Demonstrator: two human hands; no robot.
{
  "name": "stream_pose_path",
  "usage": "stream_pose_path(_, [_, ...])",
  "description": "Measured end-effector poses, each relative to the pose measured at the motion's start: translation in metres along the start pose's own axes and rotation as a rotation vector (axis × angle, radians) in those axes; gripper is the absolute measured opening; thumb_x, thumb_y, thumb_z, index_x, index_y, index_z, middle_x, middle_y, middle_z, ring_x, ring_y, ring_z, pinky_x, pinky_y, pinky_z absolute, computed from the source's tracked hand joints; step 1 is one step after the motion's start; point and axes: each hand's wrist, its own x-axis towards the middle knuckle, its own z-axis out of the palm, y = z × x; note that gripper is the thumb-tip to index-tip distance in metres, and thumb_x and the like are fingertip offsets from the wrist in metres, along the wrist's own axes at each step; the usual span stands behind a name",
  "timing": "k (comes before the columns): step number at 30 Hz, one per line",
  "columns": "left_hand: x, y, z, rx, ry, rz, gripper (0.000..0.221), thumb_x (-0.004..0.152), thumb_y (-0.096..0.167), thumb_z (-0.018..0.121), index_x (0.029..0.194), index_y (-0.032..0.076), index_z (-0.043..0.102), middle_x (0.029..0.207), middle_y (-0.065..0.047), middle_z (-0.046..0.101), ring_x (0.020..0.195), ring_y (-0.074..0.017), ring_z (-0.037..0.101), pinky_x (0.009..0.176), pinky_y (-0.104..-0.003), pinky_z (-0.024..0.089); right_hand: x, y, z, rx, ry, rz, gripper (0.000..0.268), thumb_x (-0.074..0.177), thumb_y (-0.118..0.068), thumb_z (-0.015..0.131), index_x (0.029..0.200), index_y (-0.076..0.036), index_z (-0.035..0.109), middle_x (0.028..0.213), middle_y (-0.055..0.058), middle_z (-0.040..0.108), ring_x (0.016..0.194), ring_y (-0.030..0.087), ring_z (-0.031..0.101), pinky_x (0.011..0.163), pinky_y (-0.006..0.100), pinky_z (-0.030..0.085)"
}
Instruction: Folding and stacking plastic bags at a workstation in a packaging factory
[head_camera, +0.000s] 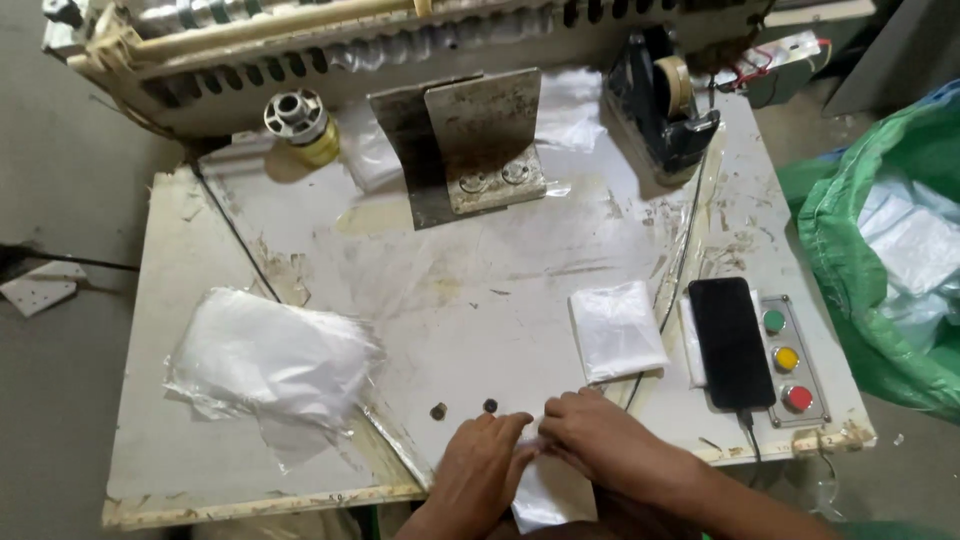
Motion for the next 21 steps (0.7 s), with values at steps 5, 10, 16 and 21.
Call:
stream_pose_path(5, [0.013,-0.004,0.008,0.002,-0.106,-0.112,0.045,0.096,0.023,0.068,0.136,0.011,0.050,0.085,-0.014,0.065,0.083,-0.0357,0.054,0.071,-0.046,0.042,0.012,-0.015,-0.014,0.061,-0.108,0.165,0.019,0.095,-0.012,0.065,0.112,-0.017,0.060,0.097,0.005,0.059,0.091,0.029,0.058,0.074,0.046,0.043])
stream_pose_path(10, [0.026,0.000,-0.020,-0.084,-0.109,-0.067,0.066,0.100,0.018,0.065,0.157,0.005,0.034,0.083,-0.022,0.058,0.068,-0.0421,0.054,0.061,-0.052,0.043,0.015,-0.007,-0.008,-0.031,-0.018,0.197,0.008,0.091,0.005,0.064,0.090,-0.002,0.060,0.096,0.015,0.057,0.078,0.030,0.064,0.061,0.043,0.049])
stream_pose_path(16, [0.056,0.022,-0.142,-0.471,-0.332,-0.105,0.027,0.107,0.026,0.053,0.091,0.009,0.067,0.079,0.001,0.068,0.071,-0.0111,0.059,0.066,-0.029,0.046,0.018,-0.004,-0.107,0.303,0.287,-0.063,0.016,0.081,-0.033,0.085,0.092,-0.022,0.084,0.084,-0.008,0.081,0.081,0.014,0.063,0.078,0.034,0.040])
stream_pose_path(21, [0.048,0.009,-0.120,-0.119,0.322,0.350,0.034,0.096,0.000,0.066,0.130,-0.004,0.063,0.127,-0.023,0.070,0.120,-0.0354,0.070,0.105,-0.044,0.059,0.023,0.074,-0.203,0.427,0.871,0.292,0.041,0.092,-0.004,0.073,0.132,-0.013,0.067,0.111,0.011,0.075,0.097,0.016,0.073,0.089,0.029,0.062])
